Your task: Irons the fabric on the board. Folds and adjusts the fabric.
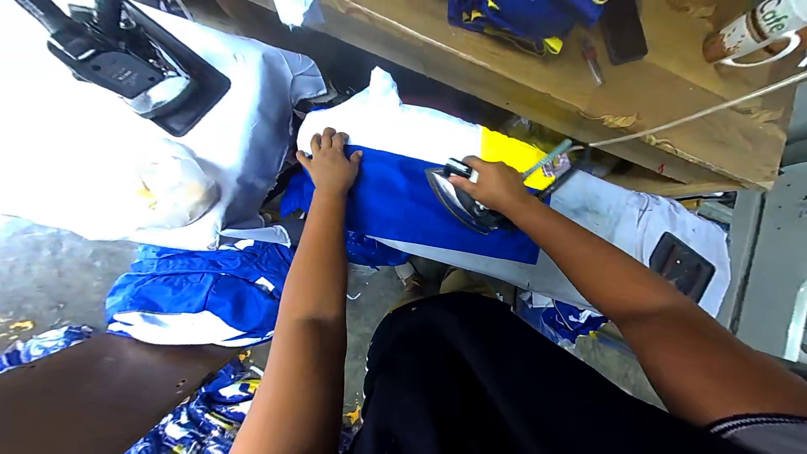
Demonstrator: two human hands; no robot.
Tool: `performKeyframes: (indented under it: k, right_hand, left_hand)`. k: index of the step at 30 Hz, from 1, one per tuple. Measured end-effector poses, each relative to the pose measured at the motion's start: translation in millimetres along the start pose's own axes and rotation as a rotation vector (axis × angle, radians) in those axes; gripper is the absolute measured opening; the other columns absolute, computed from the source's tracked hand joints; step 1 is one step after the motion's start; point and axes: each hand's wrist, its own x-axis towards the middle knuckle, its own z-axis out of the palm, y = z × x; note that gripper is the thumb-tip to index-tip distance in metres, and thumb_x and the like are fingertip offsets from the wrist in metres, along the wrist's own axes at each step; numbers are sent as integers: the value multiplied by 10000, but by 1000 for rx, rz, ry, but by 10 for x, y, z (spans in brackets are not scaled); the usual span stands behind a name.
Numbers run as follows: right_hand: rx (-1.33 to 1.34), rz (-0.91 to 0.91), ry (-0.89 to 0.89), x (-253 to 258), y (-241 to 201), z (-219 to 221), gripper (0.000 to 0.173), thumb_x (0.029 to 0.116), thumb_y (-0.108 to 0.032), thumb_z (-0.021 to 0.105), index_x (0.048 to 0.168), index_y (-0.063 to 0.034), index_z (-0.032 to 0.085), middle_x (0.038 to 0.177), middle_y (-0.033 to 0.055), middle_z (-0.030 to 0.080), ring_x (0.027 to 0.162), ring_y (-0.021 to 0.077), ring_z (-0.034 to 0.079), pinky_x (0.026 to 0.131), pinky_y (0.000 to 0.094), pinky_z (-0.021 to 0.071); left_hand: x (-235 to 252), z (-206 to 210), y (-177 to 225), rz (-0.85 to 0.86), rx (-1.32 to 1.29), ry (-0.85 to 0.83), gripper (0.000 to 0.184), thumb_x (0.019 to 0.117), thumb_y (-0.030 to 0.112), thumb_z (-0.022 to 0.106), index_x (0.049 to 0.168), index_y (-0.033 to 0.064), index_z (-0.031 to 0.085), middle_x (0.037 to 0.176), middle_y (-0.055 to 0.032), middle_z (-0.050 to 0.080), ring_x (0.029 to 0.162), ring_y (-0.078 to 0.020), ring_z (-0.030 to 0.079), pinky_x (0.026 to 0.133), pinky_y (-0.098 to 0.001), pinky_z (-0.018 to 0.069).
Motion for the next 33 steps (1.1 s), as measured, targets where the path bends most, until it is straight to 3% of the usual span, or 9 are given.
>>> performKeyframes:
  k: [3,6,13,20,24,28,33]
  right_hand:
    - [47,125,56,-199,294,29,555,1032,-547,554,1405,-140,608,1033,273,719,970,504,694,802,698,510]
    - [45,115,106,-208,370,57,547,1028,-536,568,1377,-120,633,992,274,724,934,505,699,781,699,510]
    - [44,48,5,152,-147,-74,563,1048,-541,520,1404,-110,590,1063,257,713,993,473,696,822,667,521]
    - [101,136,101,180,-399,-84,566,1045,-566,507,1400,-135,600,1024,224,724,968,434,707,807,625,534]
    - [120,165,115,555,-660,-142,588,1060,-557,469,1404,-96,588,1150,227,712,1094,418,686,889,626,523]
    - [177,204,178,1022,-804,-342,592,1053,-554,484,1445,-118,567,1285,178,683,1197,363,659,953,595,517]
    - [231,249,205,919,-567,-411,623,1057,-557,479,1451,-82,562,1298,222,665,1207,410,641,966,643,489]
  left_hand:
    - [-1,46,-25,7,-16,4,521,1039,440,548,1458,133,541,1624,-141,379,1521,-440,265,1111,-791,161]
    - [5,45,-26,5,-45,1,524,1036,425,553,1461,120,541,1631,-156,363,1527,-443,249,1107,-784,169]
    - [21,-21,39,-40,-56,-30,513,1022,407,590,1456,137,546,1635,-130,364,1530,-428,240,1111,-781,160]
    - [35,-41,66,-52,-66,-29,513,1013,401,601,1448,132,557,1625,-132,378,1524,-426,254,1109,-782,161]
    - [30,-50,66,-66,-73,-29,535,1041,475,533,1448,129,556,1631,-133,370,1534,-420,237,1113,-784,146]
    - [18,-9,44,-45,-65,-10,537,1058,496,474,1439,130,566,1625,-138,379,1526,-423,259,1105,-785,169]
    - [11,-21,4,-44,-50,-3,510,1069,481,449,1448,160,566,1627,-139,379,1530,-425,256,1108,-793,158]
